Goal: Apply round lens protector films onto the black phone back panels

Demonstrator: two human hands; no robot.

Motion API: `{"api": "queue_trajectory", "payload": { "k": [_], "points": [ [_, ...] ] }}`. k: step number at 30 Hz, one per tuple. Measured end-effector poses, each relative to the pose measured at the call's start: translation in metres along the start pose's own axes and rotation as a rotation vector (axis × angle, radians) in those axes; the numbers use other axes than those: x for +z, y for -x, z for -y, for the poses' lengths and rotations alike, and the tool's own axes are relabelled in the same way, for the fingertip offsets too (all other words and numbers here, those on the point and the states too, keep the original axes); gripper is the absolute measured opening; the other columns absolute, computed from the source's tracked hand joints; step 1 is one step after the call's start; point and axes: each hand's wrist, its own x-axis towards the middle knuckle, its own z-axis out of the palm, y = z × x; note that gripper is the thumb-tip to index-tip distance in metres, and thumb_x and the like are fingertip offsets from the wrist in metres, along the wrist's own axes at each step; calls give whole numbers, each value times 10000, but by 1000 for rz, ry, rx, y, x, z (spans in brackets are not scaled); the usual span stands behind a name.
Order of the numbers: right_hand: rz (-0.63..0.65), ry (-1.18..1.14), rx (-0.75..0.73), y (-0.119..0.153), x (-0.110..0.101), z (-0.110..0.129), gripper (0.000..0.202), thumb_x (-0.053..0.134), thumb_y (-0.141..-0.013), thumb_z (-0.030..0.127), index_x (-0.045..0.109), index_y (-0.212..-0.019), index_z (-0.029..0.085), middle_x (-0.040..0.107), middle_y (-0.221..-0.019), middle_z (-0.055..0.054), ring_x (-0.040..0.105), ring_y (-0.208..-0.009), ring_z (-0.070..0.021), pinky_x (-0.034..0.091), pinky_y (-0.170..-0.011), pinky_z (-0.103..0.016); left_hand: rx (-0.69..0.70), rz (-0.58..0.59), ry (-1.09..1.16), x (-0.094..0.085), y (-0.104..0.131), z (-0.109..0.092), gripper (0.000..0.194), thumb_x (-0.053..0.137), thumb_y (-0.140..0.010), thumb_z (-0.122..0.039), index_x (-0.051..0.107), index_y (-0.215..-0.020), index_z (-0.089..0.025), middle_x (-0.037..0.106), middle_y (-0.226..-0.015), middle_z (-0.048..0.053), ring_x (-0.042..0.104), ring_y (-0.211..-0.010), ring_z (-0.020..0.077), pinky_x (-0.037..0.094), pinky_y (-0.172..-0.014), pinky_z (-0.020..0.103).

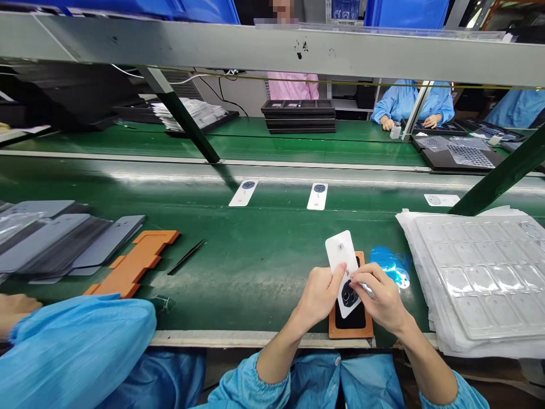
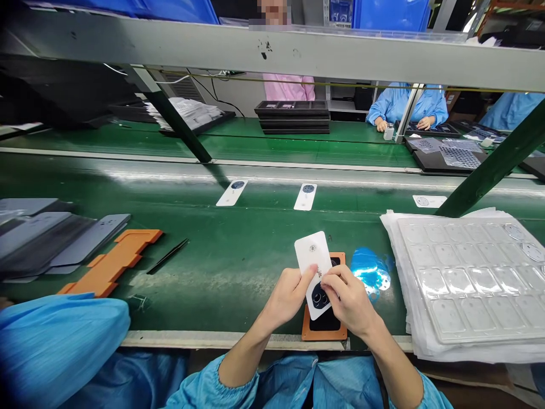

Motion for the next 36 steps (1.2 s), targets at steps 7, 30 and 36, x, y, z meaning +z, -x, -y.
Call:
{"api": "queue_trajectory", "payload": {
  "k": [7, 30, 36],
  "points": [
    [81, -73, 50, -7, -5, -2, 147, 574, -922, 113, 646, -975, 230, 626, -982, -67, 650, -885, -184, 584, -697, -297, 31, 79, -90, -1, 0, 2, 558, 335, -979, -497, 464, -544, -172, 426, -513, -2, 382, -507, 114, 221, -489, 248],
    [116, 131, -131, -6, 1, -9, 210, 463, -966, 78, 618, -1042, 197, 648, -940, -91, 585, -828, -209, 527, -692, -357, 14, 56, -4, -5, -6, 10, 558, 381, -950, -529, 440, -523, -175, 450, -512, 0, 392, -497, 108, 258, -482, 242],
    [116, 167, -140, 1, 1, -8, 207, 453, -956, 61, 609, -981, 195, 628, -896, -89, 573, -813, -212, 501, -681, -342, -104, -36, 221, -8, -12, 22, 599, 360, -953, -573, 499, -531, -173, 463, -422, 6, 450, -397, 126, 301, -411, 238]
  ]
}}
